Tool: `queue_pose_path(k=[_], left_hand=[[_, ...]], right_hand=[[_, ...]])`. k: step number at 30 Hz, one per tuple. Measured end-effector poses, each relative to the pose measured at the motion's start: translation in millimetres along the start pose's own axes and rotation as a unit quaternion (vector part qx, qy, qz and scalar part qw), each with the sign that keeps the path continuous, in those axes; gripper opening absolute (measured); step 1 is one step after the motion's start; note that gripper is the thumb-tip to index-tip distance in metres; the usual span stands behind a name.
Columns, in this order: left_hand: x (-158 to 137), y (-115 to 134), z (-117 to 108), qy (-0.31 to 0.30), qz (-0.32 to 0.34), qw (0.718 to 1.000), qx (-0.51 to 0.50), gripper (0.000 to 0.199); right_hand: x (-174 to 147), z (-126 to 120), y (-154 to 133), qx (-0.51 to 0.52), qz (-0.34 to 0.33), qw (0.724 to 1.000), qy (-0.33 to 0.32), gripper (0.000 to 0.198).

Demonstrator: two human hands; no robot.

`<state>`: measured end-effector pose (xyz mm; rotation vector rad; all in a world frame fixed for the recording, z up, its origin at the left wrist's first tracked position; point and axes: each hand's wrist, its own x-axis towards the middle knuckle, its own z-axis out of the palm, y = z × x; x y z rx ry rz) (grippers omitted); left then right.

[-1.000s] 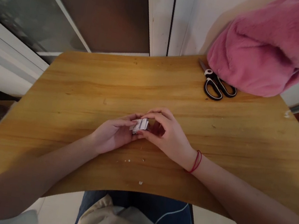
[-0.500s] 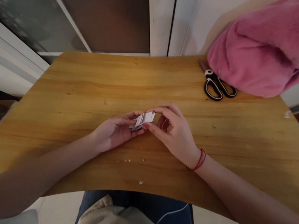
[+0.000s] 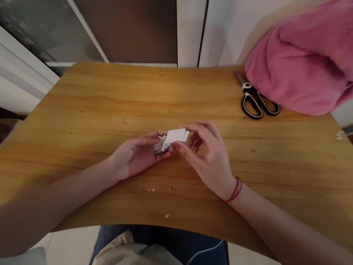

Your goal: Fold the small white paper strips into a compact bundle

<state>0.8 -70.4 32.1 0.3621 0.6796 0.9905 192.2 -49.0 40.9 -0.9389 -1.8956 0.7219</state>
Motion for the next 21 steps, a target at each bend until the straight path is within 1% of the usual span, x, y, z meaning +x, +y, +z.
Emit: queue_pose_path(k=[5, 7, 9, 12, 18, 21], left_hand=[[-1.5, -4.5, 5.6, -0.014, -0.015, 1.0, -0.016, 0.03], [-1.9, -5.3, 6.7, -0.025, -0.021, 0.999, -0.02, 0.032], [-2.2, -5.5, 6.7, -0.023, -0.024, 0.999, -0.022, 0.031], [-2.7, -4.6, 6.3, -0.002, -0.028, 0.999, -0.023, 0.027], [-2.8, -2.4, 7.4, 0.042, -0.024, 0.998, -0.031, 0.024], [-2.5, -1.2, 5.4, 0.039, -0.015, 0.999, -0.031, 0.022]], right_hand=[[-3.8, 6.7, 0.2, -0.038, -0.035, 0.998, -0.047, 0.026], [-5.4, 9.2, 0.9, -0.044, -0.033, 0.996, -0.07, 0.026], [-6.3, 10.5, 1.8, -0.041, -0.023, 0.996, -0.082, 0.026], [-6.3, 10.8, 3.3, -0.033, -0.009, 0.996, -0.081, 0.026], [-4.2, 7.3, 3.4, -0.041, -0.014, 0.997, -0.07, 0.024], [-1.9, 3.3, 1.5, -0.049, -0.014, 0.997, -0.052, 0.024]])
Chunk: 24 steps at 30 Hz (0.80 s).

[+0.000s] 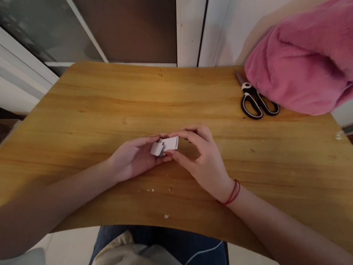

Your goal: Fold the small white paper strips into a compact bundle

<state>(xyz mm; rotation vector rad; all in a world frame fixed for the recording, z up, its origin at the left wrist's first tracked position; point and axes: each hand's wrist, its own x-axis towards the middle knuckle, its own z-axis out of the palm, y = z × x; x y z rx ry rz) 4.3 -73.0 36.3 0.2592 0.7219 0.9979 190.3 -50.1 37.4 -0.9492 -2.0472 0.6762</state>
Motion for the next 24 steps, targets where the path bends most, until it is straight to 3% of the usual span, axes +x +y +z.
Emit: queue_pose_path(k=[7, 10, 13, 16, 24], left_hand=[[1.1, 0.6, -3.2, -0.023, 0.008, 1.0, 0.014, 0.02], [0.3, -1.4, 1.2, -0.022, 0.008, 1.0, 0.01, 0.018], [-1.5, -2.3, 5.8, -0.046, -0.009, 0.999, 0.008, 0.033], [-3.0, -1.8, 7.3, -0.059, -0.021, 0.998, 0.016, 0.035], [-2.6, -0.9, 4.6, -0.042, -0.013, 0.999, -0.003, 0.027]], right_hand=[[2.4, -5.5, -4.2, 0.02, -0.005, 0.998, 0.066, 0.024], [-0.1, 0.0, -5.3, 0.002, -0.01, 0.999, 0.049, 0.023], [-3.6, 7.7, -6.0, -0.051, -0.029, 0.998, 0.02, 0.024], [-6.1, 12.5, -6.1, -0.075, -0.028, 0.997, -0.002, 0.025], [-3.1, 7.4, -1.9, -0.064, -0.023, 0.997, 0.026, 0.023]])
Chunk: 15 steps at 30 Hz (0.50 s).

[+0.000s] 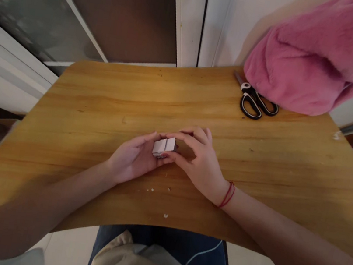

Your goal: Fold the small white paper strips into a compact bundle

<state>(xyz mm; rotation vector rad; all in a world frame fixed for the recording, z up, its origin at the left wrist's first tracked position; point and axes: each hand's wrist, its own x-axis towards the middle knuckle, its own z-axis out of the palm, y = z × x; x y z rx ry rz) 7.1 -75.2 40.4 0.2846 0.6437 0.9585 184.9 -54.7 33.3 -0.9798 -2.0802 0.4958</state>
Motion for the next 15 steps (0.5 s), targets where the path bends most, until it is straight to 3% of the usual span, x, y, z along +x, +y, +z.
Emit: queue_pose_path(k=[9, 15], left_hand=[[2.0, 1.5, -3.5, -0.003, 0.02, 1.0, 0.0, 0.024], [0.0, 0.3, 0.5, -0.022, 0.006, 1.0, 0.012, 0.026]], right_hand=[[5.6, -10.8, -4.0, 0.001, 0.017, 0.999, 0.05, 0.021], [-0.3, 4.2, -5.4, -0.002, 0.007, 1.0, -0.022, 0.033]])
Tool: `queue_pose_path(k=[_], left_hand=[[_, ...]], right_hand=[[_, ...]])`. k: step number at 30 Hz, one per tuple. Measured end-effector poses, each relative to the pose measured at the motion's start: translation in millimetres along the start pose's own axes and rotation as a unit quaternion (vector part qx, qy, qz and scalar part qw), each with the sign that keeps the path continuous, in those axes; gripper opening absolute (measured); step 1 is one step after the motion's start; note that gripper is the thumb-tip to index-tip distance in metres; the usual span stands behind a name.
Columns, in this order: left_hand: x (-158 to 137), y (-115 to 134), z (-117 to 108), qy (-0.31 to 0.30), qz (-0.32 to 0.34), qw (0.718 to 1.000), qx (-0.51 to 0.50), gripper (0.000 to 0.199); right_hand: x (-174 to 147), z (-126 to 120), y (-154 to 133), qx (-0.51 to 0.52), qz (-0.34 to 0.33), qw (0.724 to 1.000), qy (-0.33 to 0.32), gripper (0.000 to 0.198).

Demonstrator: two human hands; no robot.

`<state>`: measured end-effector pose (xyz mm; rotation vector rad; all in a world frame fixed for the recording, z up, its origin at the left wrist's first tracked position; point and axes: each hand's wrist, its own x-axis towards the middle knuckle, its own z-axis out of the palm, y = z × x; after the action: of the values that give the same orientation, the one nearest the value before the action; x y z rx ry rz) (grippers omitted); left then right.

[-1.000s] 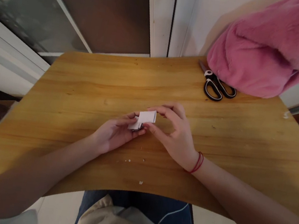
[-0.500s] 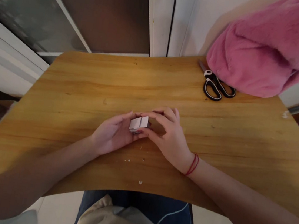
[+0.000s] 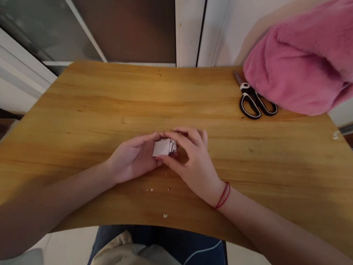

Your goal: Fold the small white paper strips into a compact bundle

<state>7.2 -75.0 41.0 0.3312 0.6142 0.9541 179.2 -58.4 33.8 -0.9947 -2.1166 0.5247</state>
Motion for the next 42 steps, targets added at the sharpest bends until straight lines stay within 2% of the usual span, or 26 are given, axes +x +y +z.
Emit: queue_pose_path(k=[4, 11, 19, 36, 42], left_hand=[[-0.3, 3.2, -2.0, -0.004, -0.002, 1.0, 0.021, 0.026], [-1.2, 3.4, -0.5, -0.009, -0.005, 0.999, 0.031, 0.024], [-1.0, 3.0, -4.7, -0.02, -0.009, 1.0, 0.02, 0.026], [2.8, 5.9, -8.8, 0.063, 0.022, 0.998, -0.018, 0.018], [3.3, 5.3, -9.0, 0.057, 0.021, 0.998, -0.019, 0.017]], right_hand=[[-0.9, 2.0, 3.8, -0.011, 0.006, 1.0, -0.027, 0.047], [2.4, -1.2, 6.3, 0.005, 0.012, 0.999, -0.047, 0.031], [3.9, -2.8, 10.3, 0.002, -0.002, 1.0, -0.029, 0.023], [9.2, -17.4, 9.2, 0.015, 0.005, 1.0, 0.025, 0.023], [9.5, -19.8, 8.0, 0.052, 0.005, 0.998, 0.028, 0.022]])
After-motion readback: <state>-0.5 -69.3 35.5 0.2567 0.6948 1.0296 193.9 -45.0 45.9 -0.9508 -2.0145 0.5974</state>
